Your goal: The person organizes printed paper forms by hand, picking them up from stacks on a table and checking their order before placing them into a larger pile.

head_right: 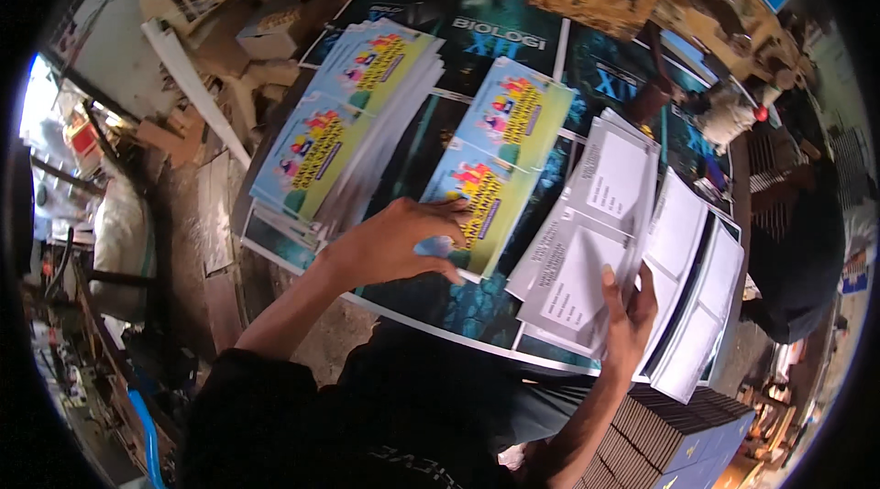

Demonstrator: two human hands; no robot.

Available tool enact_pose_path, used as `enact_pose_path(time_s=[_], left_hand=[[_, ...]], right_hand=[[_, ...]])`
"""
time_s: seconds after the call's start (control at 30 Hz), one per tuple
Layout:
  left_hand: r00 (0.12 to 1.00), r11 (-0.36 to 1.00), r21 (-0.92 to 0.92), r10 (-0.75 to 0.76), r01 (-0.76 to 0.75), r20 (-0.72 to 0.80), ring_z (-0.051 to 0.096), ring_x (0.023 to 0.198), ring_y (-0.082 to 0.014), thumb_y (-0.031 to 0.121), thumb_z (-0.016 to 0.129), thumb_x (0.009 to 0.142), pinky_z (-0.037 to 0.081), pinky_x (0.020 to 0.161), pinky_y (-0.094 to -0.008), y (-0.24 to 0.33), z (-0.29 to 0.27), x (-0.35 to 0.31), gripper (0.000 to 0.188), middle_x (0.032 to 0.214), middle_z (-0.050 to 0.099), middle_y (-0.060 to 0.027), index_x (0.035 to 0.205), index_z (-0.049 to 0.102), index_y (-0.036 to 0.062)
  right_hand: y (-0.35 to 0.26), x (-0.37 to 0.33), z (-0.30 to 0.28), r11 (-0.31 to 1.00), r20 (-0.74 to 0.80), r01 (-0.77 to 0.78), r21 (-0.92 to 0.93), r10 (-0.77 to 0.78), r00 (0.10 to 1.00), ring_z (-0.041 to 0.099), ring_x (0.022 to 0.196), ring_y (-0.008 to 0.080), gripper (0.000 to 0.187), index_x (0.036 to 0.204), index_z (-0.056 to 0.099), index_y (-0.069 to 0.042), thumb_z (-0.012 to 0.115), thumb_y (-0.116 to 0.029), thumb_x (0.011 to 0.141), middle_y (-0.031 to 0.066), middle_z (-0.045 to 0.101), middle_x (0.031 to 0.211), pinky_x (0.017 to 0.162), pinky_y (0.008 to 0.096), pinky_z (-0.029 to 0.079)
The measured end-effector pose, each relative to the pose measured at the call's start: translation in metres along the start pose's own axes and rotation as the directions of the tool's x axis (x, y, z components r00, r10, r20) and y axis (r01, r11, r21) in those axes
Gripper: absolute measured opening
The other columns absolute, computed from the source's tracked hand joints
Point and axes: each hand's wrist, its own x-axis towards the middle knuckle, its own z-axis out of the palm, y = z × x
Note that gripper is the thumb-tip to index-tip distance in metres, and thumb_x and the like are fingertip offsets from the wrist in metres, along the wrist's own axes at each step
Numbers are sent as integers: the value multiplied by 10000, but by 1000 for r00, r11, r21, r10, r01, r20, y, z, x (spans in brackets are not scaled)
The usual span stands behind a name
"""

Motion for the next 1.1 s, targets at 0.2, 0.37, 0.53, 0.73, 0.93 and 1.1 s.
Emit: enact_pose_path(time_s=[0.2, 0.37, 0.53, 0.73, 0.93, 1.1], left_hand=[[948, 946, -322, -120, 20, -293, 716, 867, -160, 108, 746, 902, 560, 754, -300, 6, 10, -1, 152, 870, 729, -150, 992, 722, -11], [815, 889, -450, -322, 86, -481, 548, 780, -59, 49, 660, 962, 425, 650, -207, 6, 12, -20, 108, 789, 558, -29, 904, 601, -21], [873, 890, -453, -259, 51, -412, 511, 757, -25, 35, 636, 971, 401, 653, -189, 8, 19, -20, 92, 788, 547, 20, 918, 563, 20], [947, 885, -463, -183, 43, -263, 638, 889, -114, 57, 655, 962, 518, 766, -251, 13, 19, -7, 185, 1002, 666, -77, 1127, 607, -11], [740, 984, -46, -162, 175, -653, 665, 999, -169, 140, 695, 947, 523, 803, -260, 21, 6, 19, 330, 1102, 693, -137, 1238, 600, 18], [718, 967, 123, -77, 223, -691, 640, 811, -180, 184, 650, 977, 518, 684, -360, -28, -46, -4, 403, 966, 674, -93, 1346, 568, 45]], right_hand=[[5, -1, -8, 977, 97, 66, 204, -87, 991, 691, 960, 220, 682, 1436, 436, 75, 740, -21, 833, 195, 706, 1104, 882, 309, 529], [1, -4, 19, 968, 0, -7, 252, 7, 1000, 671, 963, 187, 750, 1540, 300, 4, 634, 61, 872, 157, 681, 1065, 827, 297, 543], [-21, 5, 83, 948, 201, 44, 316, -113, 973, 587, 1121, 220, 626, 1501, 342, 14, 619, -30, 942, 158, 573, 1255, 955, 314, 471], [-39, -4, 134, 759, 218, -228, 610, 116, 969, 526, 1224, 202, 584, 1507, 351, 25, 565, -209, 1016, 176, 561, 1337, 1064, 320, 399], [-33, -16, 140, 827, 171, 150, 542, -283, 944, 633, 985, 139, 519, 1445, 409, 2, 588, 22, 957, 106, 648, 1121, 830, 281, 527], [-77, -45, 96, 855, 279, 144, 499, -315, 907, 642, 1077, 184, 576, 1461, 411, -11, 620, 39, 926, 133, 644, 1188, 876, 298, 539]])
